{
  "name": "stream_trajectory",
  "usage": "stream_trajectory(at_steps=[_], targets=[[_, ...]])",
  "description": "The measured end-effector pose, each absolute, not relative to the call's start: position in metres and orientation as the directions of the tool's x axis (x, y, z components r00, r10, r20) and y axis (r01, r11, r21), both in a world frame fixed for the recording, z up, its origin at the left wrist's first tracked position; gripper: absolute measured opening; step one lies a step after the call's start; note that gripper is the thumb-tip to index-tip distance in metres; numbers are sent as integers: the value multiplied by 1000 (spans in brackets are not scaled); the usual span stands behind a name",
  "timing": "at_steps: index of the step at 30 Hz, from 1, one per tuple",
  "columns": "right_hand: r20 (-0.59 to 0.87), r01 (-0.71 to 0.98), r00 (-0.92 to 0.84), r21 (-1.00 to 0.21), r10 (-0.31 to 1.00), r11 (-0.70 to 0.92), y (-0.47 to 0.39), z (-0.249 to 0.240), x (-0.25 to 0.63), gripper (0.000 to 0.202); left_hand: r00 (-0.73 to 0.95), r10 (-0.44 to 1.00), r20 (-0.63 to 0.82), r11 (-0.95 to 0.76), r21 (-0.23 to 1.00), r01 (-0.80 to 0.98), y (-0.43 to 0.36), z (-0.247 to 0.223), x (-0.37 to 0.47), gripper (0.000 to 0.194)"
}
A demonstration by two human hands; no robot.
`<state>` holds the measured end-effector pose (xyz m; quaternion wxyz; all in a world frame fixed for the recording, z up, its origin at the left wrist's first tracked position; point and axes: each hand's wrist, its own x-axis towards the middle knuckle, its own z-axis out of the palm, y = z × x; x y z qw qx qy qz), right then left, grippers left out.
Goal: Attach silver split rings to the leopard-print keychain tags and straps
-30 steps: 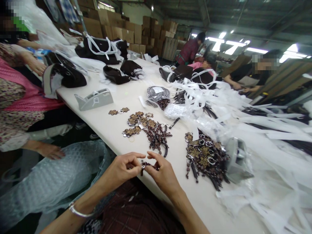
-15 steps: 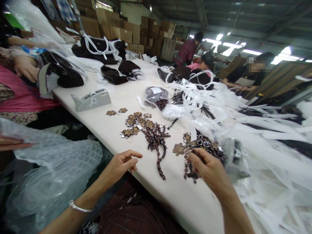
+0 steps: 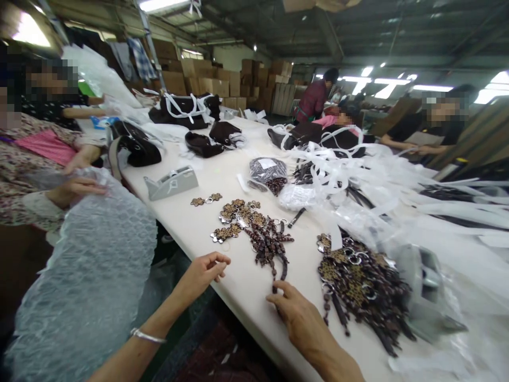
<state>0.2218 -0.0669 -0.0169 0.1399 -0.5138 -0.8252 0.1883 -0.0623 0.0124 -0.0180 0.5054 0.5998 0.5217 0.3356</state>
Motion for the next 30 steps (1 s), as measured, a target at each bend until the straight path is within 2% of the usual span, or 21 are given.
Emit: stream_trajectory(at_steps=[2,5,10,13,17,21,26,30], targets=[[40,776,-449,-478,893,412,-60,-26,215,37,163,985,-61,-14,906,423,30,-20,-78,27],[97,725,-450,-541,888,427,-49,-32,210,30,64,996,60,-87,765,638,58,-21,-102,25],[190,646,-462,-597,866,476,-35,-37,198,35,41,993,111,-104,666,738,94,-30,-119,24],[187,647,-476,-587,859,486,-29,-38,190,35,91,988,121,-147,613,776,103,-39,-113,26],[178,715,-419,-540,890,444,-26,-42,181,21,167,976,140,-217,563,798,110,-44,-100,27],[316,773,-307,-468,897,429,-27,-56,175,10,227,962,154,-274,546,792,112,-42,-85,20],[462,757,-225,-471,858,453,-29,-70,180,17,358,921,150,-377,565,734,115,-39,-71,16],[464,763,-231,-458,855,455,-29,-70,185,34,337,926,173,-373,566,735,130,-33,-72,18]])
